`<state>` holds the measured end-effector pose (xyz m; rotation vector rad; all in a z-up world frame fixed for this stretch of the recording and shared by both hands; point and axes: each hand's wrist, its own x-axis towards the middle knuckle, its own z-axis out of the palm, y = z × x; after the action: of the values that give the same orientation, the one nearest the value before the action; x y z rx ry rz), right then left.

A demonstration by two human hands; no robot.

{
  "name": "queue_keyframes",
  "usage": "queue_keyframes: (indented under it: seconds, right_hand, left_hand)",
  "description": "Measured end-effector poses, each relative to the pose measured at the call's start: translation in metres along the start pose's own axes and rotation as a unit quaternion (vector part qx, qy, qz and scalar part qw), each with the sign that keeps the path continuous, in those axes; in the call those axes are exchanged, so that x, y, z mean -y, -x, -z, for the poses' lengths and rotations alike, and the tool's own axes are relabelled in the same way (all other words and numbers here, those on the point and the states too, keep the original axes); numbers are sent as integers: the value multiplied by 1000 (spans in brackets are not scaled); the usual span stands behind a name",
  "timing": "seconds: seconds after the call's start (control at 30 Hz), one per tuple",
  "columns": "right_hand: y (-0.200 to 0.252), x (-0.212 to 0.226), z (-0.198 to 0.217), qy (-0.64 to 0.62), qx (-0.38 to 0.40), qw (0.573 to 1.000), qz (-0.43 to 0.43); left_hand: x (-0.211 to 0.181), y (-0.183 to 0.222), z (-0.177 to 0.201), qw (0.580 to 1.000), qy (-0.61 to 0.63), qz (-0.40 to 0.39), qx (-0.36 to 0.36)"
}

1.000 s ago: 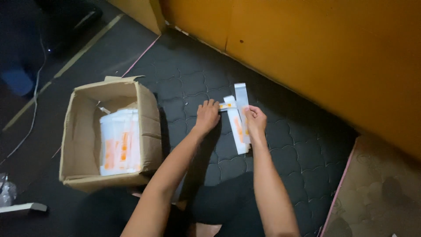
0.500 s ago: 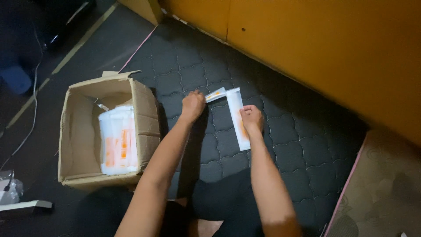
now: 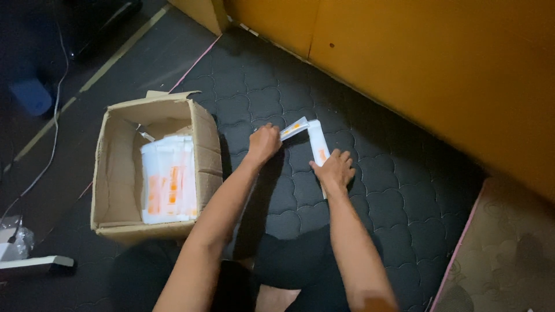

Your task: The person is taking plastic sleeves out of a cardboard box and arranging them in a specific pattern on the floor mat.

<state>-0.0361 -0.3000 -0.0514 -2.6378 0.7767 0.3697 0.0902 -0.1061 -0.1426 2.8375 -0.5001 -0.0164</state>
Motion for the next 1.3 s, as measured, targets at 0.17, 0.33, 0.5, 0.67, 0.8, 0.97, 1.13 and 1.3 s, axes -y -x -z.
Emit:
queue_keyframes:
  seconds: [0.17,0.33,0.5,0.67,0.8,0.97,1.13,1.3]
  right_hand:
    - [-31,-22,-58,101,-71,992,34]
    - [-34,-28,-68,115,-137,981,68]
    - [-24,-26,-57,115,-152,979,79]
    - [-33,-28,-65,108,-170,977,67]
    - [-23,-13,-43,53,-157,983,75]
    - [-56,-5,-57,58,-225,968,93]
    - [-70,-6,-71,57,-251,964,71]
    - [-53,6,-42,-20,-139,989,45]
  left_hand:
    - [-4,4,14,1000,9,-6,9]
    - [-7,7,20,1000,-2,-18,3]
    - [-11,-1,8,999,-46,-16,0]
    - [-26,-10,-4,996,-71,-45,-30]
    - [-33,-19,-19,994,-83,-48,-49]
    - [-33,-18,-9,991,-103,-57,-67]
    - [-31,-20,-12,982,-137,-73,-111]
    - [-28,-18,-21,973,-147,-99,-144]
